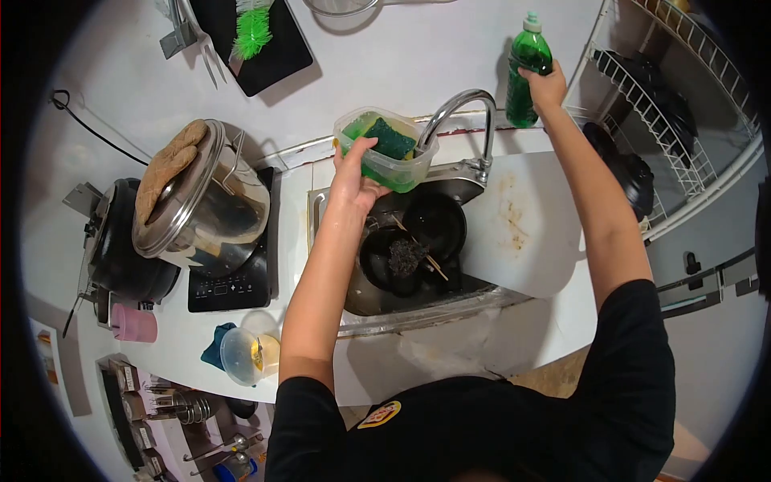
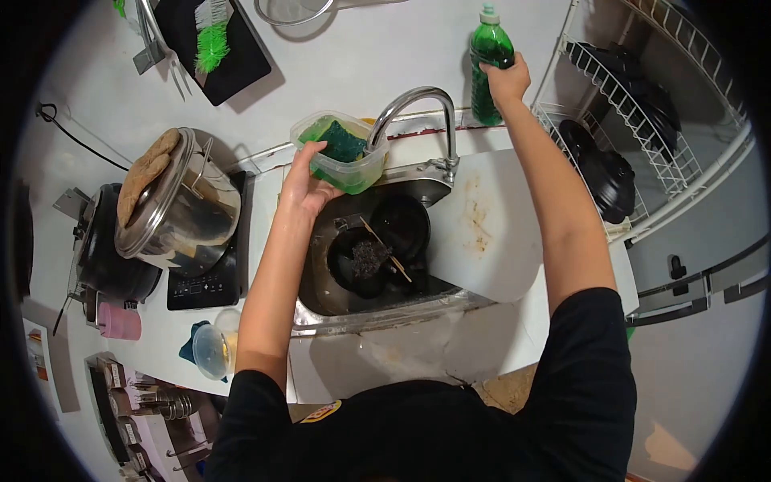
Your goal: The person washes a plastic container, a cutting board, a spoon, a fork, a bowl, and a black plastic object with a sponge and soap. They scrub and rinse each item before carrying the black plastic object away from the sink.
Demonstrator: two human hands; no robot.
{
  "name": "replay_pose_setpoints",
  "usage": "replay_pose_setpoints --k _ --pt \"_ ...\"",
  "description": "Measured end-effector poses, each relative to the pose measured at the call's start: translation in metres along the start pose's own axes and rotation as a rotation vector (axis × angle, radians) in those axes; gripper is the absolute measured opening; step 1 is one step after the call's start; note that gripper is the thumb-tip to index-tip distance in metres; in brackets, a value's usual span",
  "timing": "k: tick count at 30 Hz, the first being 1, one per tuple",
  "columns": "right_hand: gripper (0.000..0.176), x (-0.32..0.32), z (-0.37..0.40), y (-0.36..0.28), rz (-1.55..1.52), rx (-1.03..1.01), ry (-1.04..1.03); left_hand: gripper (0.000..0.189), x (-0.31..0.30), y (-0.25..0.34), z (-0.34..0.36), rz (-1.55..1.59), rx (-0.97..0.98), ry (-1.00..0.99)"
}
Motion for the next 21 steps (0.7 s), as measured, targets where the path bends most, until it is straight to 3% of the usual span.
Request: replay_pose_setpoints --k 2,8,11,14,17,20,21 --pt "0.036 0.011 0.01 0.023 0.053 0.083 0.042 0.085 -0.003 0.0 -0.017 -0.058 0.002 0.0" --pt "0.037 0.036 0.04 0.066 0.046 0.279 0.086 0.08 -0.023 -0.041 -0.035 -0.048 -0.103 -0.071" --pt "0.041 0.038 0.05 0.079 0.105 0.314 0.119 0.07 -0.027 -0.057 -0.032 -0.002 -0.134 -0.083" --pt "0.052 0.042 0.061 0.096 -0.024 0.351 0.077 0.062 -0.035 -0.065 -0.039 0.057 -0.142 -0.08" --pt "0.062 0.044 0.064 0.105 0.093 0.411 0.107 0.057 -0.04 -0.058 -0.044 0.051 -0.14 -0.07" --pt "0.065 0.027 0.106 0.04 -0.093 0.828 0.24 0.059 -0.055 -0.051 -0.059 0.071 -0.221 -0.035" --pt "0.056 0.028 0.122 0.039 -0.34 0.797 0.306 0.06 -0.055 -0.047 -0.06 0.08 -0.219 -0.034"
Point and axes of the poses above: each hand's wrist, its own z-axis away from the middle knuckle, its own x-axis out of the palm, y = z × x, the point moved 5 cm from there along -z, towards the middle knuckle, and after that the axes turned 5 degrees about z, right-handed, at the moved point
